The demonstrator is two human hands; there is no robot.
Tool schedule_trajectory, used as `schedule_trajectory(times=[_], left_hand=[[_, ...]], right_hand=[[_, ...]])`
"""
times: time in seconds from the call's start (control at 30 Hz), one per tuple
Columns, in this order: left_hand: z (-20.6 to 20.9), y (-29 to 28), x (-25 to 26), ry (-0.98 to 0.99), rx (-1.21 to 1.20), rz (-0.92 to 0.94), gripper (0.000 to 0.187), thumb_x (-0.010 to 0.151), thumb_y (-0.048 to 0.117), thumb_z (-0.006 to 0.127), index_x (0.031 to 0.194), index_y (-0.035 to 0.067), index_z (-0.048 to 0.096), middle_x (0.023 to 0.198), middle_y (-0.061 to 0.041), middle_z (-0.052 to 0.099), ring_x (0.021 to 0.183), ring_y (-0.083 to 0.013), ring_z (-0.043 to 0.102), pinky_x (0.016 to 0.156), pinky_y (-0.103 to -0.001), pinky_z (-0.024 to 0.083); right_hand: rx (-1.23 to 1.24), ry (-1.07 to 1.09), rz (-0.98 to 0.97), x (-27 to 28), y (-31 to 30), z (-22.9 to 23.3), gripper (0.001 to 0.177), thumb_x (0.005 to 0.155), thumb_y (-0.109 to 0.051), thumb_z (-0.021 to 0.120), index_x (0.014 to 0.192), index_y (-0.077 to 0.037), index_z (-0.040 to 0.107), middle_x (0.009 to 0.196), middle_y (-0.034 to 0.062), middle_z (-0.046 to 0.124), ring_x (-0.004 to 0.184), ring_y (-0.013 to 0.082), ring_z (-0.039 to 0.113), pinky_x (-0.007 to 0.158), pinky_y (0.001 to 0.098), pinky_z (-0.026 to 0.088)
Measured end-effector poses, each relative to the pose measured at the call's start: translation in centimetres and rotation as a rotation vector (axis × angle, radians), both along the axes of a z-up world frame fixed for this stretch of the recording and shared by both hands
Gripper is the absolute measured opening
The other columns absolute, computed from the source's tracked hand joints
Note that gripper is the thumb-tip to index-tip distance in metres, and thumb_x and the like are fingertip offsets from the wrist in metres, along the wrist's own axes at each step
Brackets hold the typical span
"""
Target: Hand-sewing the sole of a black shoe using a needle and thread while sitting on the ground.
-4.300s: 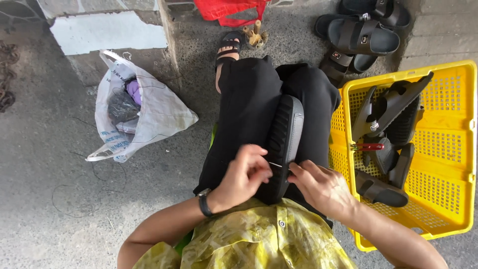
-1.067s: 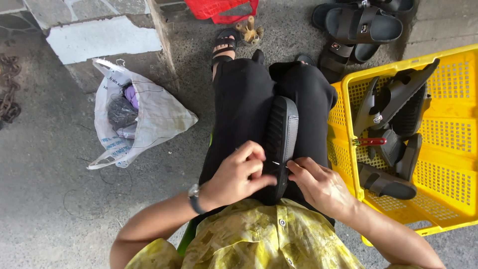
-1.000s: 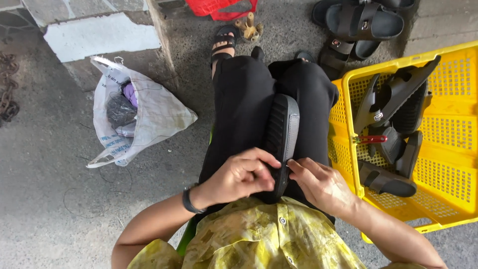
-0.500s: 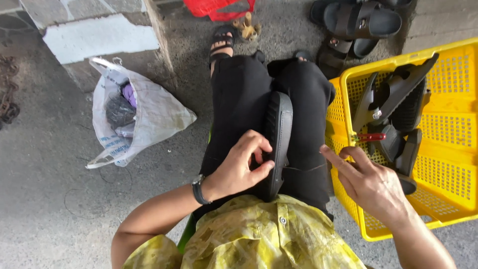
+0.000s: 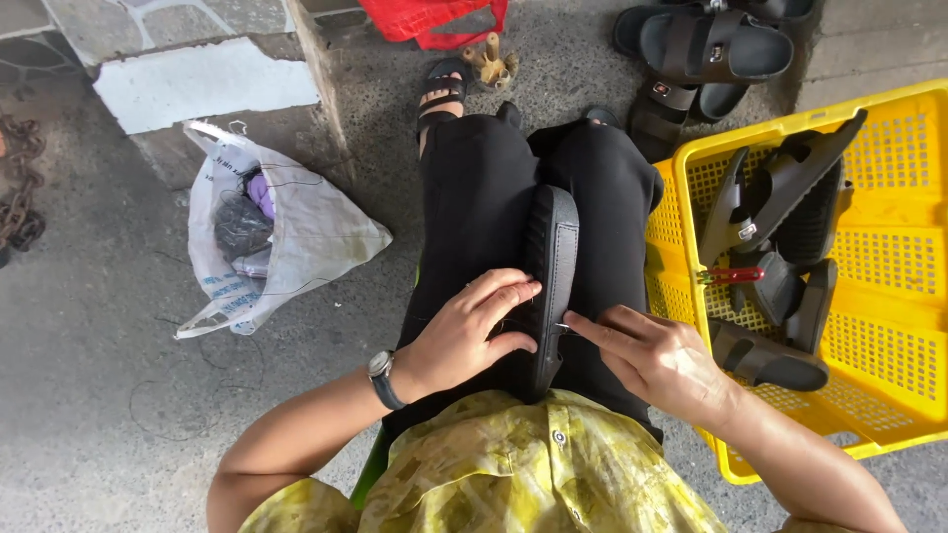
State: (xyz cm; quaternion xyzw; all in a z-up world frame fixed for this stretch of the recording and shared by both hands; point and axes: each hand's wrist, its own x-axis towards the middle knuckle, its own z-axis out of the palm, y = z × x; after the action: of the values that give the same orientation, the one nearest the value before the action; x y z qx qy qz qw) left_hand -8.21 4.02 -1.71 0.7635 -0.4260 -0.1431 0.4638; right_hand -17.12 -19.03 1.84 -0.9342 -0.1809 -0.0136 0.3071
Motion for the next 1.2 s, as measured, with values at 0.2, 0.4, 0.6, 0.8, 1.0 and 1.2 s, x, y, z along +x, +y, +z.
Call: schedule_trajectory(times=[0.2, 0.4, 0.6, 0.8, 1.0, 1.2], left_hand=[[-0.3, -0.2, 0.1, -0.007, -0.013, 0.007, 0.052, 0.078, 0.031, 0.076, 0.115, 0.0, 0.058, 0.113, -0.013, 0.055, 0.105, -0.03, 0.061, 0.09, -0.038, 0.051], [-0.6, -0.2, 0.0, 0.0, -0.007, 0.011, 0.054, 0.076, 0.033, 0.076, 0.115, 0.0, 0.058, 0.112, -0.012, 0.055, 0.103, -0.0291, 0.061, 0.088, -0.038, 0.052], [-1.7, -0.8, -0.2, -0.048, -0.038, 0.022, 0.054, 0.074, 0.035, 0.078, 0.113, 0.003, 0.06, 0.109, -0.009, 0.055, 0.101, -0.0258, 0.061, 0.088, -0.035, 0.052], [-1.0, 0.2, -0.1, -0.119, -0.064, 0.058, 0.054, 0.076, 0.036, 0.075, 0.117, 0.004, 0.06, 0.113, -0.009, 0.055, 0.104, -0.026, 0.06, 0.09, -0.036, 0.052], [-7.0, 8.6, 1.8, -0.228, 0.035, 0.576, 0.04, 0.085, 0.021, 0.071, 0.12, 0.005, 0.06, 0.114, -0.013, 0.052, 0.113, -0.033, 0.051, 0.099, -0.043, 0.04], [-32.2, 19.1, -6.7, 1.103, 0.398, 0.707, 0.05, 0.101, 0.053, 0.036, 0.098, 0.013, 0.066, 0.086, -0.008, 0.062, 0.071, -0.0207, 0.053, 0.066, -0.04, 0.036]], right_hand=[[0.081, 0.092, 0.013, 0.1, -0.4, 0.2, 0.04, 0.09, -0.008, 0.044, 0.122, -0.017, 0.065, 0.077, 0.0033, 0.061, 0.056, 0.0215, 0.065, 0.047, 0.0301, 0.055], [-0.043, 0.044, 0.01, 0.1, 0.0, 0.8, 0.04, 0.089, -0.006, 0.045, 0.123, -0.017, 0.064, 0.075, 0.0015, 0.059, 0.054, 0.0198, 0.063, 0.047, 0.0285, 0.054], [-0.156, 0.014, 0.019, -0.3, 0.9, -1.2, 0.037, 0.086, -0.007, 0.052, 0.12, -0.016, 0.064, 0.072, 0.0006, 0.057, 0.053, 0.0182, 0.063, 0.045, 0.0275, 0.054], [-0.071, 0.016, -0.043, 0.3, 2.0, -0.1, 0.013, 0.091, -0.018, 0.052, 0.099, -0.012, 0.06, 0.079, 0.0026, 0.059, 0.062, 0.0239, 0.066, 0.046, 0.033, 0.054], [0.506, 0.294, -0.548, -8.1, -5.9, -9.8, 0.039, 0.095, -0.027, 0.046, 0.122, -0.002, 0.057, 0.103, 0.0156, 0.066, 0.092, 0.0276, 0.068, 0.07, 0.0364, 0.058], [0.657, 0.554, -1.239, -18.9, -4.5, -28.5, 0.052, 0.105, -0.03, 0.046, 0.13, 0.016, 0.043, 0.127, 0.0419, 0.045, 0.122, 0.0506, 0.042, 0.101, 0.0577, 0.037]])
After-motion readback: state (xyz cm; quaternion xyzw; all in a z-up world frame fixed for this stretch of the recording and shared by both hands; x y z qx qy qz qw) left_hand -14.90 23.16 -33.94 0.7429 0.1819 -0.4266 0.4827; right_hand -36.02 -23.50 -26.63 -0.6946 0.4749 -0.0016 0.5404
